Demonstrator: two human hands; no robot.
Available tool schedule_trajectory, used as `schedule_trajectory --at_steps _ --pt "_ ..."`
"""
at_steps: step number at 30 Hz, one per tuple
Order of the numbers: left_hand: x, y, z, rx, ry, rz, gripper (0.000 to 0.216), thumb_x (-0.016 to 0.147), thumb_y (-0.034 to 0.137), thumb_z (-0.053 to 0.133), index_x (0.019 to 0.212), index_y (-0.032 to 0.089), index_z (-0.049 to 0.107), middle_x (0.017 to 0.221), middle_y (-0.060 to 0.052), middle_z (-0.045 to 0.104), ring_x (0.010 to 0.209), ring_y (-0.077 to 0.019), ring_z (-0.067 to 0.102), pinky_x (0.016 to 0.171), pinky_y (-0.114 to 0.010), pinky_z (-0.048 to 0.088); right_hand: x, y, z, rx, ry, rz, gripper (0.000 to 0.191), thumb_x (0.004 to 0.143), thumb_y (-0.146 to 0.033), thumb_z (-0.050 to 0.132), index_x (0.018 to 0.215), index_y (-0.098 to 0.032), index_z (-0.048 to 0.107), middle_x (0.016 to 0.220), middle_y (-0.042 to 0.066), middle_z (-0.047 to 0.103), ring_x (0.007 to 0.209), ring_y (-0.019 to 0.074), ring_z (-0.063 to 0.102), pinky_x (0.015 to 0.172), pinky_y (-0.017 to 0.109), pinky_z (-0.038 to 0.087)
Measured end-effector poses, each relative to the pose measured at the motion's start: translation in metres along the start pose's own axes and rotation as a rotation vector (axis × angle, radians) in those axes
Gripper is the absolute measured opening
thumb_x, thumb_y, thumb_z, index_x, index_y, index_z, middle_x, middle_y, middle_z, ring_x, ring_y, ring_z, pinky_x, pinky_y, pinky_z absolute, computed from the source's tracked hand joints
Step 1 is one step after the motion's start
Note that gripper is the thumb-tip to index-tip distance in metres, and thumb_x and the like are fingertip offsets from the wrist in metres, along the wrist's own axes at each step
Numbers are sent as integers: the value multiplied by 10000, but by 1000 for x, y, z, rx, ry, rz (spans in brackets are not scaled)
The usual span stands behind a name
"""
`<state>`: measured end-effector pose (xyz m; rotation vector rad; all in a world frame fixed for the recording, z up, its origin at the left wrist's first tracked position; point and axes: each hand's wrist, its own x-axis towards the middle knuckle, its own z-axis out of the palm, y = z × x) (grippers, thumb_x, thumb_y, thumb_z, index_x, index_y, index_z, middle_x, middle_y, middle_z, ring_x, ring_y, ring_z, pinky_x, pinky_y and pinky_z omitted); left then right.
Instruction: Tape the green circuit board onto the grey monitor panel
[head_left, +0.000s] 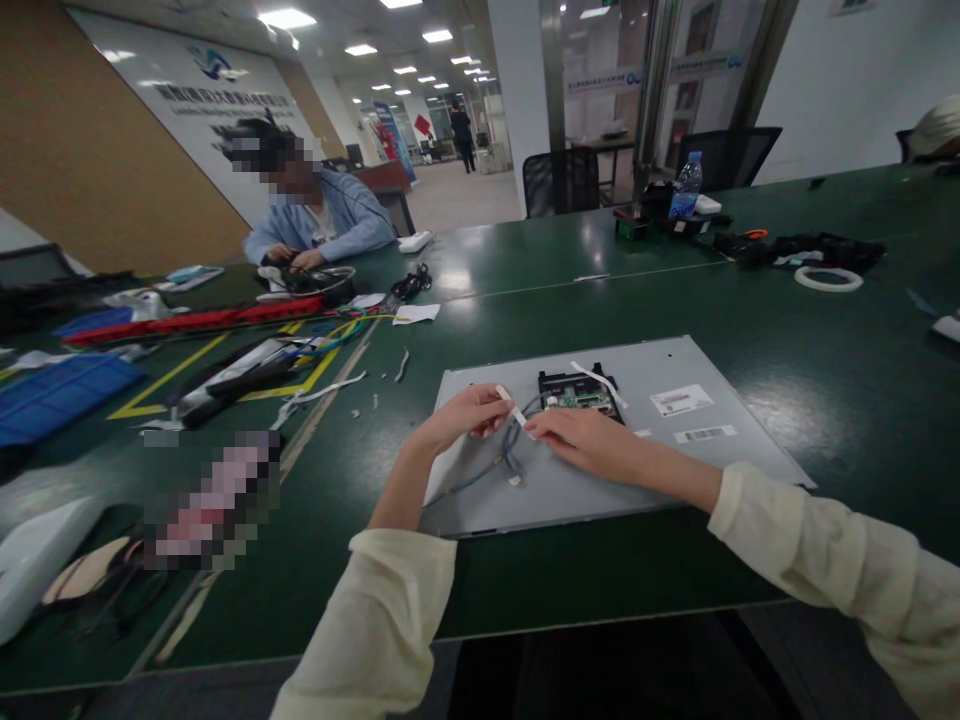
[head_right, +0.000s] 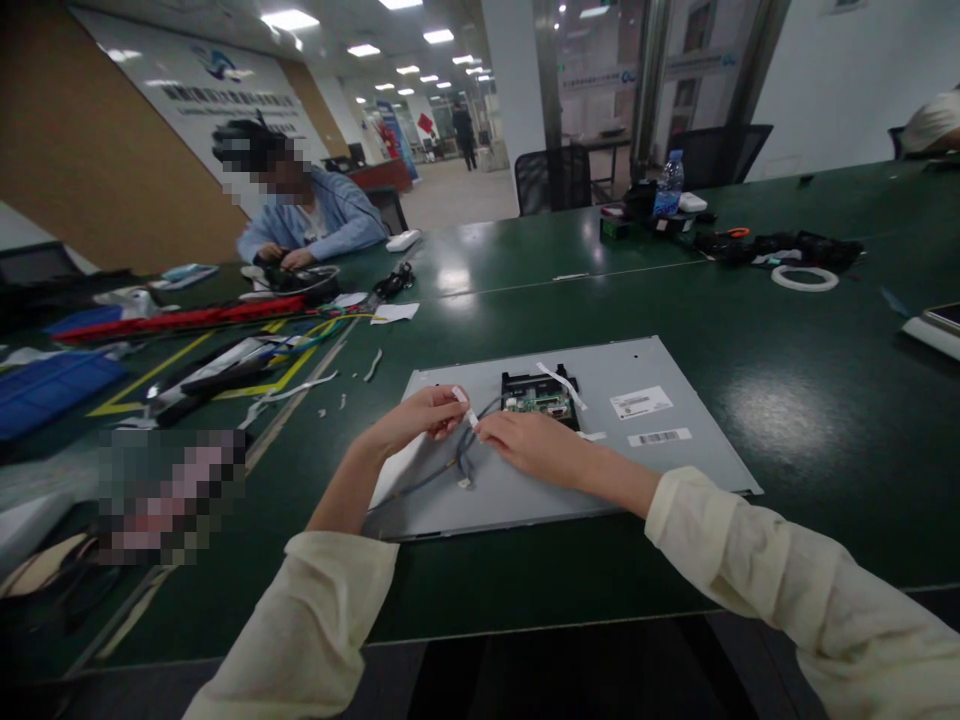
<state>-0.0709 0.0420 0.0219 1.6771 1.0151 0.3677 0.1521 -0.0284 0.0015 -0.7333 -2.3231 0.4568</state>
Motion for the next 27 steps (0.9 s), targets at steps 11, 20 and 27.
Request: schedule_trajectory --at_steps 11,20,27 --pt "3 -5 2 84 51 28 302 861 468 487 859 166 492 712 -21 659 464 -70 538 393 -157 259 2 1 14 250 267 253 114 864 -135 515 941 -167 594 897 31 681 822 127 648 758 261 499" --pt "-1 -4 8 244 81 88 219 887 395 421 837 187 469 698 6 650 434 -89 542 447 -206 418 3 -1 20 -5 108 142 188 874 -103 487 963 -149 647 996 70 667 917 168 613 845 314 456" --pt "-6 -1 8 317 68 86 166 800 329 534 874 190 482 718 12 650 474 -96 563 471 -200 433 2 -4 19 -50 79 128 211 878 -87 467 978 -139 645 1015 80 660 935 171 607 855 312 456"
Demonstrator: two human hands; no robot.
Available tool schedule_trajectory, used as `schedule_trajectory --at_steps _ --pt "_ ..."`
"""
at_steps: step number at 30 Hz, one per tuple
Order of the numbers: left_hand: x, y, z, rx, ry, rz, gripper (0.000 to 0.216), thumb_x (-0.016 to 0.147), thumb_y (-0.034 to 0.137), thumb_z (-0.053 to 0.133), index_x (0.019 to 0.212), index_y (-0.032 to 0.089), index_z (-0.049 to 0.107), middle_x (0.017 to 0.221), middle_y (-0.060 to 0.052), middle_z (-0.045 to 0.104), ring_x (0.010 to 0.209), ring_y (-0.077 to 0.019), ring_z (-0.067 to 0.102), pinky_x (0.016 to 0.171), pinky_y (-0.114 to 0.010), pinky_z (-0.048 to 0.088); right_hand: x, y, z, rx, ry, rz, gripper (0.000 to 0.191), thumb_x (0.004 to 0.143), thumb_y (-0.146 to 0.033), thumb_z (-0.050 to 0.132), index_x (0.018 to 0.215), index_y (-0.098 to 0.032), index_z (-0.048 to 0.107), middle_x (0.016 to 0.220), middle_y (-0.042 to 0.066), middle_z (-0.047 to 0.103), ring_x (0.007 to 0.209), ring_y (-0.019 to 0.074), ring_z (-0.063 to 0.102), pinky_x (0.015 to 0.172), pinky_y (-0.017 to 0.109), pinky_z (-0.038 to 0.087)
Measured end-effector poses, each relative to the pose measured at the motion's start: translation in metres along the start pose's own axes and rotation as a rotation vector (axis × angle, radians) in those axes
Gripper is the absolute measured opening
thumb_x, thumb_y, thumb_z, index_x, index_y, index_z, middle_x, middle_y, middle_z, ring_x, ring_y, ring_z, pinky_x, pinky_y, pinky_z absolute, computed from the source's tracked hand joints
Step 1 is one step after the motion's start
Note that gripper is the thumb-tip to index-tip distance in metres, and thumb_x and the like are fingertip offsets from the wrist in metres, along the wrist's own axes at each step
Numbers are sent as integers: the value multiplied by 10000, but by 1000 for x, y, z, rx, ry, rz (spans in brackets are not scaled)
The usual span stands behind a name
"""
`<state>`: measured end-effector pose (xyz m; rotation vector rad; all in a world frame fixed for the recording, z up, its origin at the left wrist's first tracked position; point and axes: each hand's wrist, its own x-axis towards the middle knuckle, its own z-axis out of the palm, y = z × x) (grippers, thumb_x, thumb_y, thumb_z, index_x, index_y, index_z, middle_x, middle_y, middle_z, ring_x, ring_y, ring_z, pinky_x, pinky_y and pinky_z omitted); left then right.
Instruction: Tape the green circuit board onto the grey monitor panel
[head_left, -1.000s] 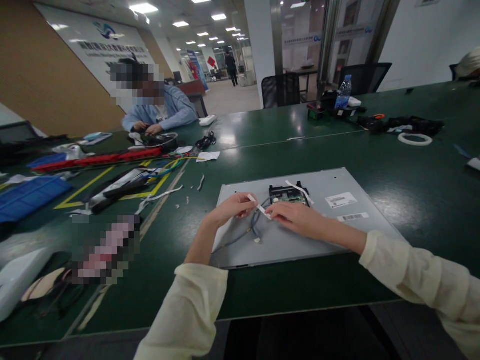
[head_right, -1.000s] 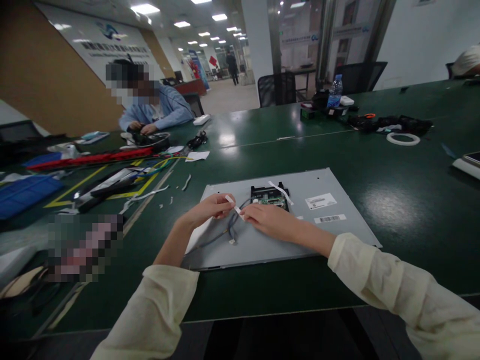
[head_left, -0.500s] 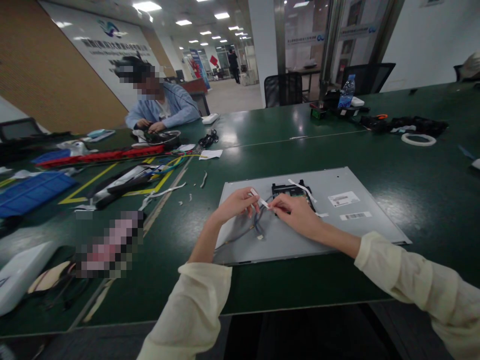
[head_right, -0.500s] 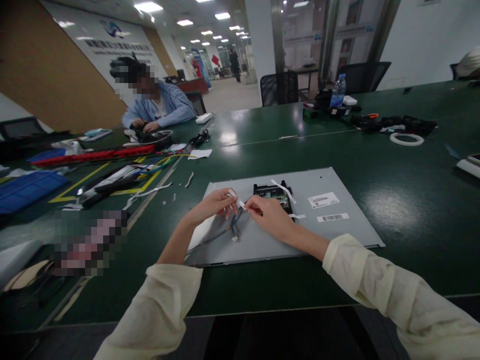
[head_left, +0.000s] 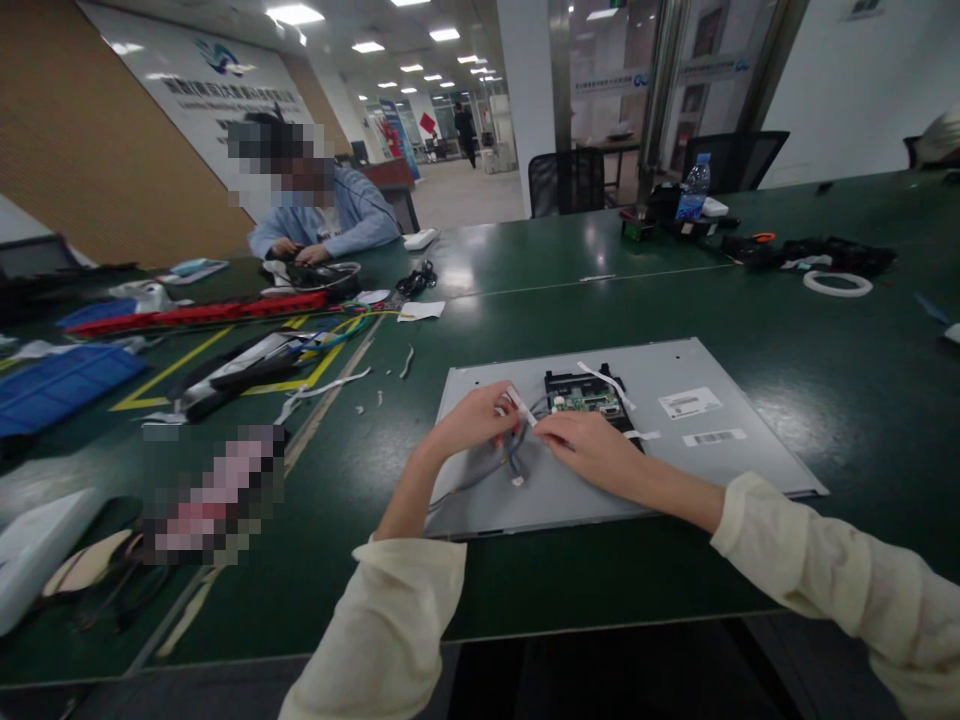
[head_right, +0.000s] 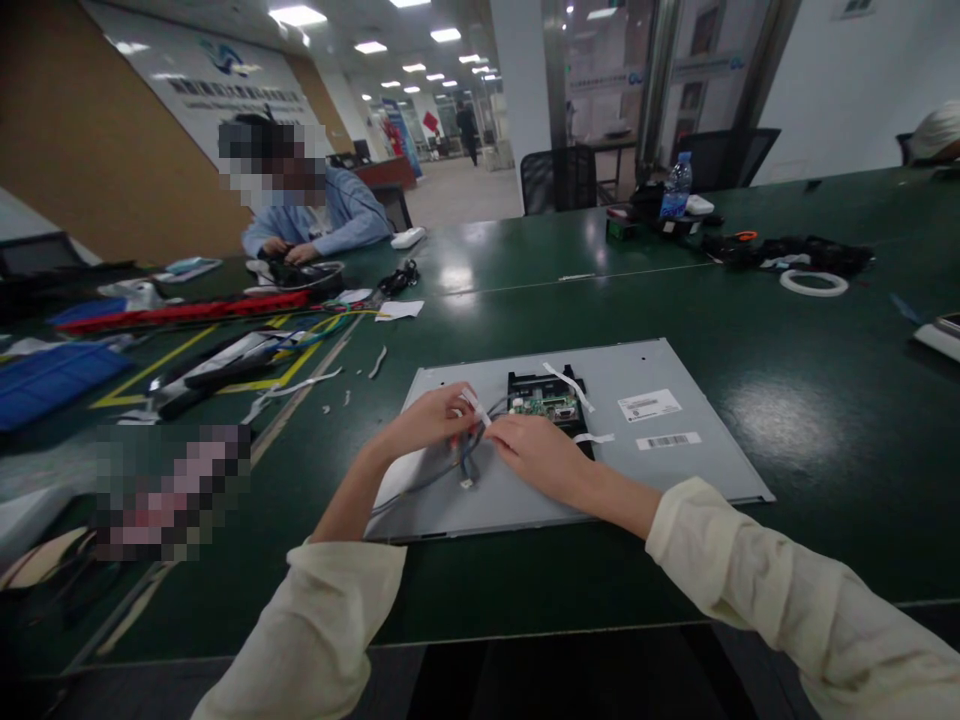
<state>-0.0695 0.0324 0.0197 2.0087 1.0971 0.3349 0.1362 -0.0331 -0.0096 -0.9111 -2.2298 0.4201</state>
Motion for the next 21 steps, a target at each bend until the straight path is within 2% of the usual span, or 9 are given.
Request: schedule_trajectory --at_steps 7,15,21 --pt "-2 5 0 140 -6 -25 270 687 201 591 922 198 456 772 20 645 483 -100 571 486 -205 426 -2 1 5 -27 -40 -35 211 906 -136 454 999 -139 643 1038 91 657 988 173 598 870 335 469" --pt "1 3 0 309 62 19 313 645 198 631 911 215 466 771 13 652 610 -143 600 588 -232 422 1 0 7 -83 -72 -41 243 934 -166 419 1035 -128 636 1042 96 656 992 168 602 861 335 483" --pt "2 0 0 334 92 38 298 656 202 629 912 210 476 798 1 657 657 -156 610 619 -243 430 1 -2 9 -132 -74 -52 243 934 -167 420 1037 -126 637 1071 97 648 994 172 602 873 327 479"
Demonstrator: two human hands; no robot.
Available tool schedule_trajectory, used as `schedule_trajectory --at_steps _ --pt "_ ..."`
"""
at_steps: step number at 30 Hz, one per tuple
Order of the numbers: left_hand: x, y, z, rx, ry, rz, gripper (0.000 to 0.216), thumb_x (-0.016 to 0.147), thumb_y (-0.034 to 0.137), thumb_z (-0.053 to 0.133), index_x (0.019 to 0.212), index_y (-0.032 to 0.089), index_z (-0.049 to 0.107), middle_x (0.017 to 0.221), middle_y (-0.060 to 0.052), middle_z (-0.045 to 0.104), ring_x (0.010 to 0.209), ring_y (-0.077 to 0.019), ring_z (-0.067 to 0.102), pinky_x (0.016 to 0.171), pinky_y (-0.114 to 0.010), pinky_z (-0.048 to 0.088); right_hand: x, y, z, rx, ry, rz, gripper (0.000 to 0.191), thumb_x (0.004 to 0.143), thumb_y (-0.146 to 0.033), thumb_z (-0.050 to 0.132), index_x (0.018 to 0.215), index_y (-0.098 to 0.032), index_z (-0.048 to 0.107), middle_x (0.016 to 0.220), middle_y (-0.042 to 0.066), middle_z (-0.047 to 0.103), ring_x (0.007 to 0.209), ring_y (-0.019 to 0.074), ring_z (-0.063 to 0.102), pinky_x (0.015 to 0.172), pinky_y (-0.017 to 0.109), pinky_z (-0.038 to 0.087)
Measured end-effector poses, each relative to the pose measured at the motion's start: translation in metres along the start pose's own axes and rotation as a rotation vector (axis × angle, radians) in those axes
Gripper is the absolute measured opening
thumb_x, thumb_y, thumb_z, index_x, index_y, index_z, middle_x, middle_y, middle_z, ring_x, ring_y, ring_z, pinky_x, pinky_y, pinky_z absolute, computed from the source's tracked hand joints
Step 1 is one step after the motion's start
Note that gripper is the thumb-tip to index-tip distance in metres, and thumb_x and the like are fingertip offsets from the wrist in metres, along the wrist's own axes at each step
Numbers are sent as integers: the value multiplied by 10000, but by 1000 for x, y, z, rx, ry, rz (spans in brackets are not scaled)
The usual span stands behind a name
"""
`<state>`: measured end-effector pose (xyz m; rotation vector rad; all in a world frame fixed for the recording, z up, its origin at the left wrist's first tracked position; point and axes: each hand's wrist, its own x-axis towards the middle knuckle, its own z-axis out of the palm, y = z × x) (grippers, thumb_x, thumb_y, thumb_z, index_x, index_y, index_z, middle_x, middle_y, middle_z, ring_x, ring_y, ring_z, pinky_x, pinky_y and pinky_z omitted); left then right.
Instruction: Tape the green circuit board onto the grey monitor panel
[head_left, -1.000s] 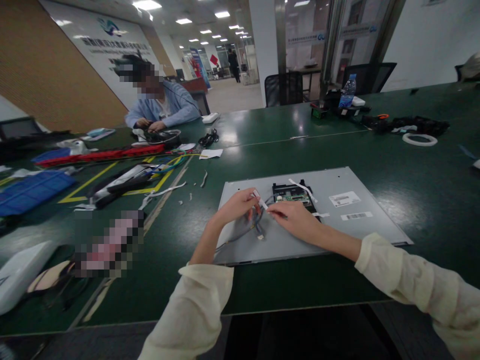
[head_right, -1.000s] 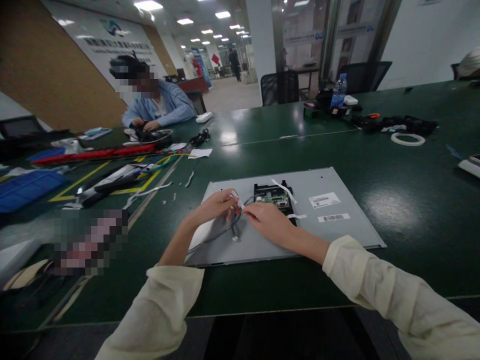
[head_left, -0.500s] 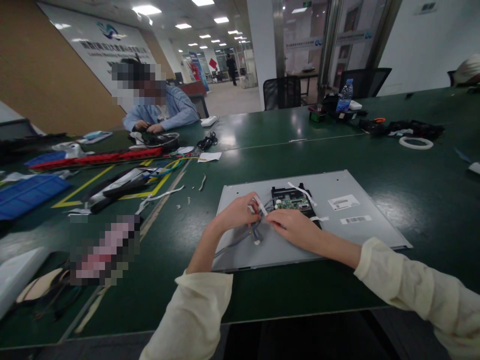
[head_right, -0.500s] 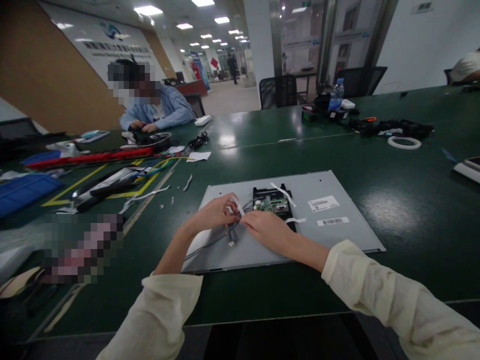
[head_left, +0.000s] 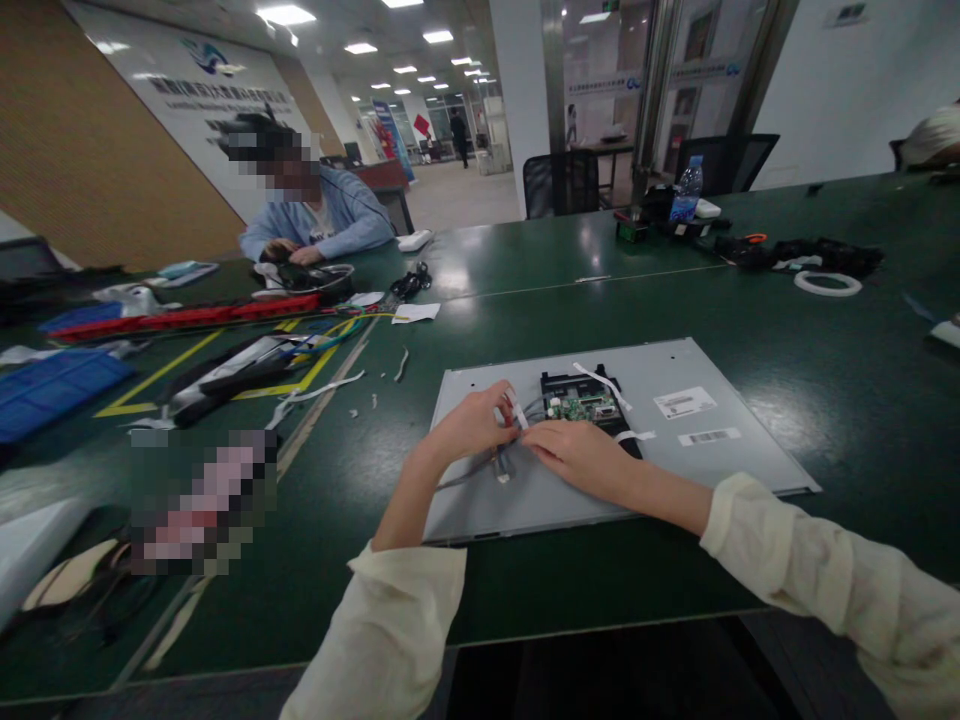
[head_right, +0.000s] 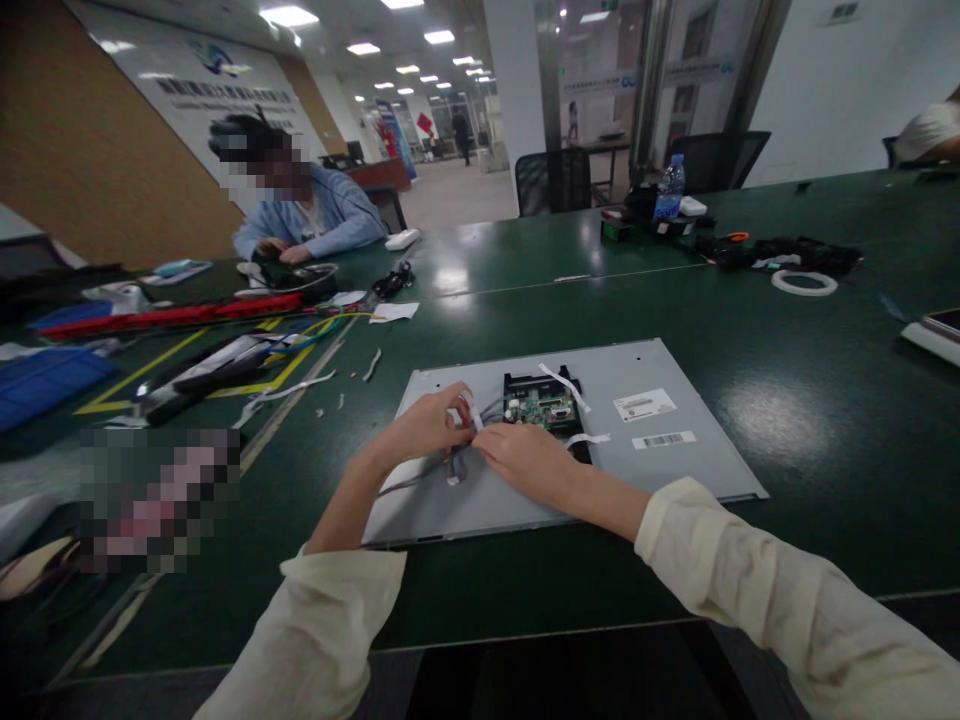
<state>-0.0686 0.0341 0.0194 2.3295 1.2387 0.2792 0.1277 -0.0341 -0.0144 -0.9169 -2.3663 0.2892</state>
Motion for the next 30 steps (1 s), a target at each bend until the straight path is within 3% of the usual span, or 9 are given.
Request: schedule_trajectory --at_steps 10,23,30 --pt "1 -1 1 -11 9 -11 273 676 212 615 913 207 480 794 0 655 625 -144 597 608 -238 425 -2 -6 -2 -60 82 57 227 915 -187 464 1006 -163 671 1068 63 669 979 172 611 880 324 478" --pt "-9 1 -8 -212 -136 -53 215 753 318 580 891 204 459 761 19 624 473 -95 549 490 -207 407 -5 0 14 -228 99 -114 208 907 -154 481 992 -152 671 1086 114 669 1062 189 603 978 362 415" --pt "-7 0 -8 -236 -93 -32 199 835 396 484 787 203 470 592 39 568 453 -113 546 489 -224 417 -6 0 14 -207 100 -110 205 911 -164 474 973 -153 669 1075 127 667 1020 199 621 954 376 427"
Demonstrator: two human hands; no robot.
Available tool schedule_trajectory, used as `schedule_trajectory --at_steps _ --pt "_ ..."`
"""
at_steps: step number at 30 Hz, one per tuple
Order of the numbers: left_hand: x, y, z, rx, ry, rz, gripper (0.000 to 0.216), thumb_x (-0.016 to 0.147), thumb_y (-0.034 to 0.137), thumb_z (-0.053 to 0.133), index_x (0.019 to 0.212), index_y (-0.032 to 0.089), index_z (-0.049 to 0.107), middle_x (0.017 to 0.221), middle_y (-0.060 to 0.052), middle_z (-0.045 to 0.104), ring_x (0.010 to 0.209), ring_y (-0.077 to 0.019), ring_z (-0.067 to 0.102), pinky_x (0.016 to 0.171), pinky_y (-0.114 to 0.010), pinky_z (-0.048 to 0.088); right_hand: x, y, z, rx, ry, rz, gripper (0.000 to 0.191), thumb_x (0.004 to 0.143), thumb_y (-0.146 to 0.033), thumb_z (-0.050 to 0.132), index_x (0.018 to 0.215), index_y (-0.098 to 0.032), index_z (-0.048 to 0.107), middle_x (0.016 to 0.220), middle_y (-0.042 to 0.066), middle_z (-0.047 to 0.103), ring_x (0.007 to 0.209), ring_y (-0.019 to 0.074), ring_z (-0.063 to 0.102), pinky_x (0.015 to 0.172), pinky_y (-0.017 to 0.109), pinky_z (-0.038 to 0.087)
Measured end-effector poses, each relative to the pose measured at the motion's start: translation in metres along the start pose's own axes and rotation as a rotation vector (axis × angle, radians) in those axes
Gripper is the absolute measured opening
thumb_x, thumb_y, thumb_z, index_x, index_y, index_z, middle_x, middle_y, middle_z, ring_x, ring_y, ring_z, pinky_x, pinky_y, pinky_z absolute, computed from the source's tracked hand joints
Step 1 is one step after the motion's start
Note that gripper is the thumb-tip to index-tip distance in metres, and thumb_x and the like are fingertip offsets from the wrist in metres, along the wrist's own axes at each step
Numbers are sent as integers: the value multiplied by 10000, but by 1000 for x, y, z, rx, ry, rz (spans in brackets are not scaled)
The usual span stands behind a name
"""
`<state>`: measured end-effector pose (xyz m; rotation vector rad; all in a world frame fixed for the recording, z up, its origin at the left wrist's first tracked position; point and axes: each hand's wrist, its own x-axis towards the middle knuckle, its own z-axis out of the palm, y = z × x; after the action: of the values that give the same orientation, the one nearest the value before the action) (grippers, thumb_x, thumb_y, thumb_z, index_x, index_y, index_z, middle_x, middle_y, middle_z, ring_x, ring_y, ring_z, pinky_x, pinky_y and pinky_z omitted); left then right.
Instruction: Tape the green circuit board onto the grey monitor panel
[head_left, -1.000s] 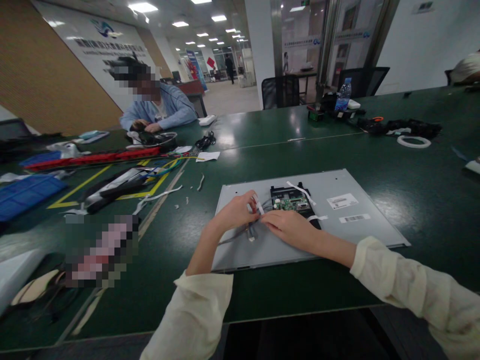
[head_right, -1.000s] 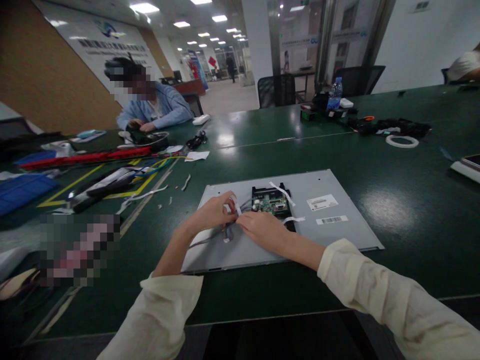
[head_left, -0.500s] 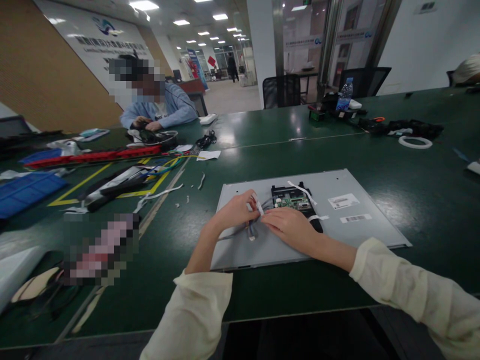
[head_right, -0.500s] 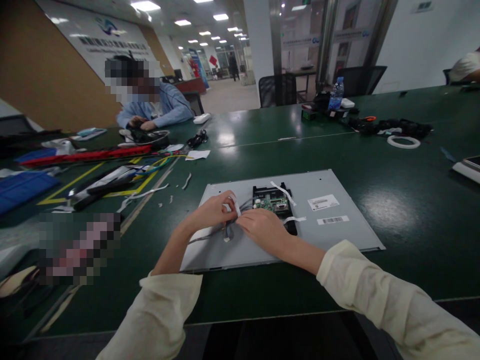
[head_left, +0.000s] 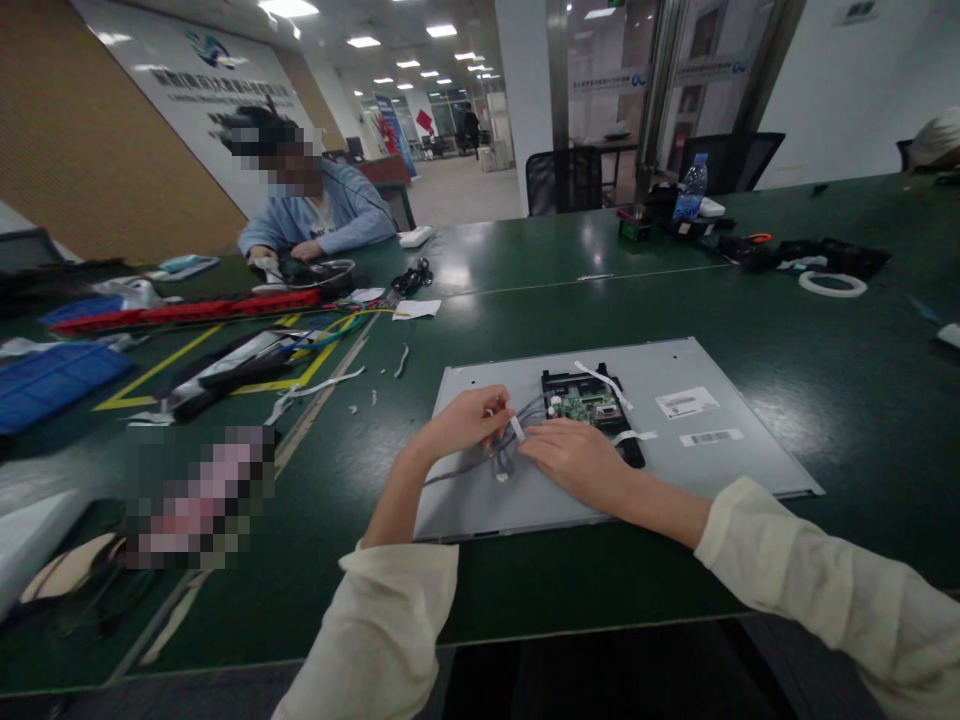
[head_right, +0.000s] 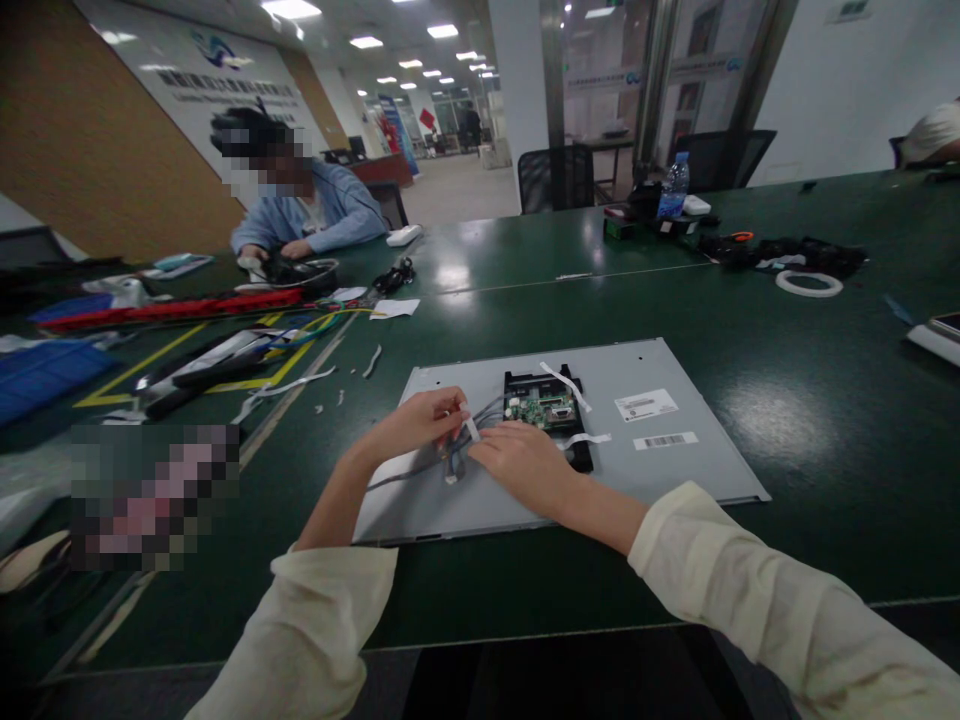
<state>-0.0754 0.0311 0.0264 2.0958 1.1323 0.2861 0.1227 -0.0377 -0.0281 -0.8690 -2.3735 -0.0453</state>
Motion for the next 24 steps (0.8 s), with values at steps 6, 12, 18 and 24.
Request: schedule_trajectory --at_steps 6,12,18,24 --pt "-1 -5 -1 -67 -4 -32 220 840 419 469 781 207 456 627 28 605 466 -120 564 491 -226 419 1 -6 -3 -9 -19 -64 207 911 -124 452 958 -135 654 1074 141 656 1038 210 604 952 391 425" --pt "2 -11 -2 161 51 -25 196 837 370 473 732 204 475 584 39 553 453 -104 484 507 -222 349 2 -9 -2 -2 -70 -71 196 902 -100 457 976 -126 636 1071 130 652 1031 206 597 952 385 428" --pt "7 -17 2 417 114 85 212 841 335 480 678 200 483 602 14 520 585 -142 503 563 -234 301 0 -8 1 6 -103 -71 201 904 -121 463 1007 -108 635 1083 122 654 1007 192 609 962 360 424" --pt "6 -11 7 625 114 15 263 894 391 427 729 206 517 601 -19 545 584 -170 523 574 -255 299 -4 -19 -7 2 -111 -75 251 925 -166 414 1032 -104 633 1088 143 655 1042 204 603 958 358 428"
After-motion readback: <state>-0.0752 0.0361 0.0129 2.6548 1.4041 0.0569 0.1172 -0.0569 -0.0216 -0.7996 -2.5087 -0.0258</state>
